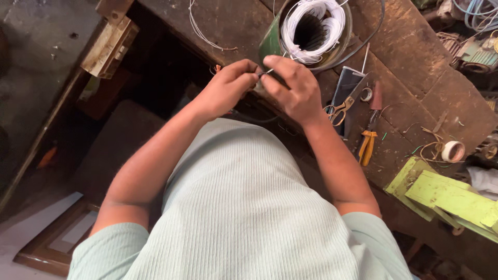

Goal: The person strips insulation from several colored wires, twists them together, and wraps the joint with electrical tape. They use pliers and scissors to cut and strip the wires, then secure the connection with tape.

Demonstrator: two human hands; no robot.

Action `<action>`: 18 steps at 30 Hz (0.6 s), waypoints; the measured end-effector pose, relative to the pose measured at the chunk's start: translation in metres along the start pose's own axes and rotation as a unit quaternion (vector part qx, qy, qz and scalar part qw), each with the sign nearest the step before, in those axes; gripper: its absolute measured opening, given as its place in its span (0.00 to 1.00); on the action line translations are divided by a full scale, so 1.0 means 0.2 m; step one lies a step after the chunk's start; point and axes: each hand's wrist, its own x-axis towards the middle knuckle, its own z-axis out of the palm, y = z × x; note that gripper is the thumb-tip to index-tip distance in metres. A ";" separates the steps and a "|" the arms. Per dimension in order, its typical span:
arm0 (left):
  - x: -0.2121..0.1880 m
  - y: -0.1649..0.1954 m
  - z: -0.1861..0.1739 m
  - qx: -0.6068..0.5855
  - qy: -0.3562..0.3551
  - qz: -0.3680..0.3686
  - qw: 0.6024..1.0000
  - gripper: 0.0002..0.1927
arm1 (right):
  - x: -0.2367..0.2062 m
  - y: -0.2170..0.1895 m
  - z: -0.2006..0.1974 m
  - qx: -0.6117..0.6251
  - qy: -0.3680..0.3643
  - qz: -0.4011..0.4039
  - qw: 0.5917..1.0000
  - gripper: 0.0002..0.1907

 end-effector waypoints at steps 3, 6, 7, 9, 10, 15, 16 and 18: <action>-0.07 0.02 0.01 0.224 0.062 0.202 0.951 0.09 | 0.03 0.02 -0.01 0.011 0.007 -0.045 0.999 0.08; -0.12 0.05 0.05 0.307 0.108 0.274 0.905 0.09 | 0.11 0.02 -0.03 0.053 0.023 -0.011 0.998 0.07; -0.13 0.05 0.06 0.315 0.115 0.268 0.903 0.11 | 0.14 0.03 -0.03 0.079 0.003 0.037 0.996 0.06; -0.14 0.05 0.09 0.361 0.130 0.288 0.877 0.14 | 0.21 0.05 -0.02 0.129 -0.039 0.134 0.982 0.06; -0.15 0.05 0.09 0.401 0.139 0.316 0.849 0.15 | 0.24 0.06 -0.01 0.104 -0.084 0.148 0.980 0.04; -0.12 0.05 0.06 0.517 0.160 0.431 0.722 0.20 | 0.34 0.13 0.06 0.021 -0.204 0.161 0.965 0.07; -0.11 0.05 0.05 0.516 0.161 0.439 0.718 0.19 | 0.34 0.13 0.07 0.023 -0.189 0.178 0.965 0.07; -0.10 0.05 0.06 0.502 0.167 0.426 0.734 0.18 | 0.34 0.11 0.05 0.027 -0.160 0.212 0.964 0.08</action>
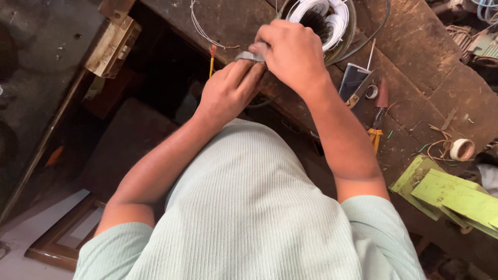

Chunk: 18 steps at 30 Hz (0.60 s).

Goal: The person strips insulation from several colored wires, twists them together, and wraps the joint with electrical tape. They use pliers and scissors to cut and strip the wires, then secure the connection with tape.

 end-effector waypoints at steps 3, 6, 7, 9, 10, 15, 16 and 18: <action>0.01 0.02 0.02 -0.050 -0.044 -0.099 0.993 0.13 | -0.10 -0.07 -0.03 0.149 0.142 0.010 0.979 0.09; 0.02 0.02 0.03 -0.146 -0.094 -0.197 0.965 0.09 | -0.29 -0.15 -0.03 0.114 0.273 0.012 0.955 0.09; 0.03 0.00 0.03 -0.186 -0.081 -0.197 0.959 0.09 | -0.35 -0.17 -0.01 0.184 0.241 0.065 0.951 0.10; 0.04 -0.01 0.02 -0.275 -0.091 -0.246 0.925 0.09 | -0.45 -0.18 0.07 0.318 0.169 0.166 0.918 0.13; 0.04 -0.02 0.02 -0.322 -0.116 -0.294 0.892 0.10 | -0.47 -0.17 0.13 0.409 0.126 0.200 0.881 0.16; 0.05 -0.03 -0.01 -0.437 -0.133 -0.385 0.802 0.12 | -0.52 -0.10 0.34 0.538 0.015 0.251 0.804 0.10; 0.05 -0.03 -0.01 -0.386 -0.126 -0.360 0.840 0.12 | -0.55 -0.09 0.34 0.507 -0.008 0.247 0.826 0.08; 0.04 -0.03 0.00 -0.319 -0.114 -0.315 0.887 0.11 | -0.62 -0.06 0.29 0.439 -0.052 0.240 0.864 0.07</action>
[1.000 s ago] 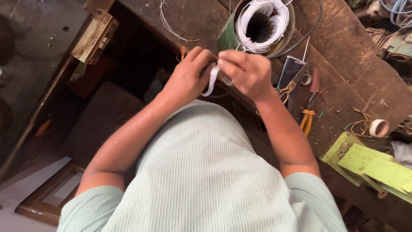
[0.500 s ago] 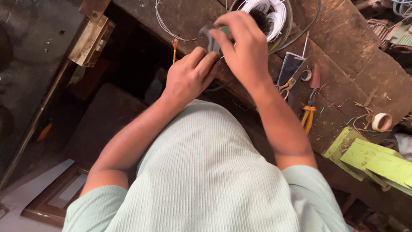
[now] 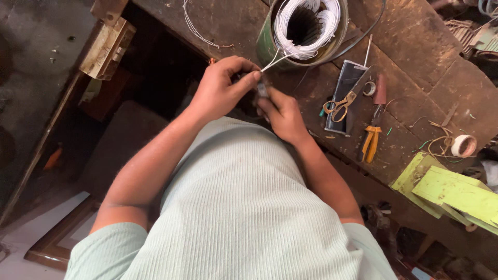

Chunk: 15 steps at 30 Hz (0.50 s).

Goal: The person strips insulation from several colored wires, twists them together, and wraps the joint with electrical tape. They use pliers and scissors to cut and strip the wires, then secure the connection with tape.

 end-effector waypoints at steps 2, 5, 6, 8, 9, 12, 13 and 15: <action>-0.01 -0.01 0.04 0.032 0.009 0.041 0.999 0.11 | -0.07 -0.01 -0.10 -0.136 0.012 -0.091 0.986 0.06; -0.02 -0.04 0.08 -0.077 -0.013 -0.024 0.997 0.12 | -0.15 -0.04 -0.24 -0.291 -0.049 -0.082 0.952 0.06; 0.00 -0.05 0.07 -0.124 -0.018 -0.040 0.991 0.12 | -0.17 -0.05 -0.26 -0.332 -0.081 -0.057 0.938 0.06; 0.02 -0.07 0.04 -0.220 -0.035 -0.075 0.972 0.12 | -0.19 -0.10 -0.27 -0.390 -0.103 -0.032 0.914 0.05; 0.02 -0.07 0.03 -0.216 -0.060 -0.116 0.968 0.12 | -0.19 -0.12 -0.25 -0.419 -0.113 -0.022 0.901 0.05; 0.03 -0.07 -0.02 -0.217 -0.105 -0.200 0.950 0.15 | -0.15 -0.19 -0.18 -0.397 -0.006 -0.133 0.908 0.13; 0.03 -0.07 -0.03 -0.227 -0.106 -0.204 0.946 0.15 | -0.13 -0.21 -0.15 -0.394 0.049 -0.157 0.904 0.11; 0.04 -0.06 -0.03 -0.235 -0.111 -0.204 0.944 0.15 | -0.04 -0.23 -0.10 -0.383 0.161 -0.206 0.886 0.08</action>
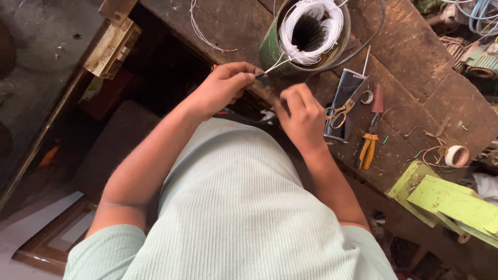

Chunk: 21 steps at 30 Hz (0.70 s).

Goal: The person strips insulation from several colored wires, twists them together, and wraps the joint with electrical tape. They use pliers and scissors to cut and strip the wires, then secure the connection with tape.

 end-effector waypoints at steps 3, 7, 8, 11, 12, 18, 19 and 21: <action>0.01 -0.01 0.01 0.006 -0.005 0.023 1.000 0.13 | 0.12 0.02 0.06 -0.006 0.098 -0.151 0.984 0.12; -0.02 -0.02 0.03 0.206 0.068 0.248 0.944 0.10 | 0.20 0.03 0.04 0.024 0.118 -0.226 0.967 0.11; -0.04 -0.02 0.03 0.301 0.105 0.330 0.888 0.09 | 0.23 0.02 0.02 0.038 0.124 -0.230 0.964 0.10; -0.08 0.01 0.05 0.365 0.126 0.303 0.871 0.09 | 0.32 0.00 -0.03 0.062 0.107 -0.192 0.974 0.07; -0.09 0.01 0.06 0.375 0.131 0.311 0.863 0.09 | 0.36 0.00 -0.03 0.065 0.097 -0.169 0.979 0.06; -0.09 0.04 0.11 0.490 0.186 0.411 0.746 0.13 | 0.51 0.02 -0.01 -0.107 -0.064 -0.171 0.977 0.01; -0.09 0.03 0.10 0.504 0.184 0.420 0.732 0.17 | 0.51 0.02 -0.01 -0.083 -0.064 -0.172 0.979 0.01; -0.07 0.02 0.10 0.506 0.184 0.434 0.723 0.17 | 0.50 0.04 0.00 -0.038 -0.065 -0.174 0.982 0.01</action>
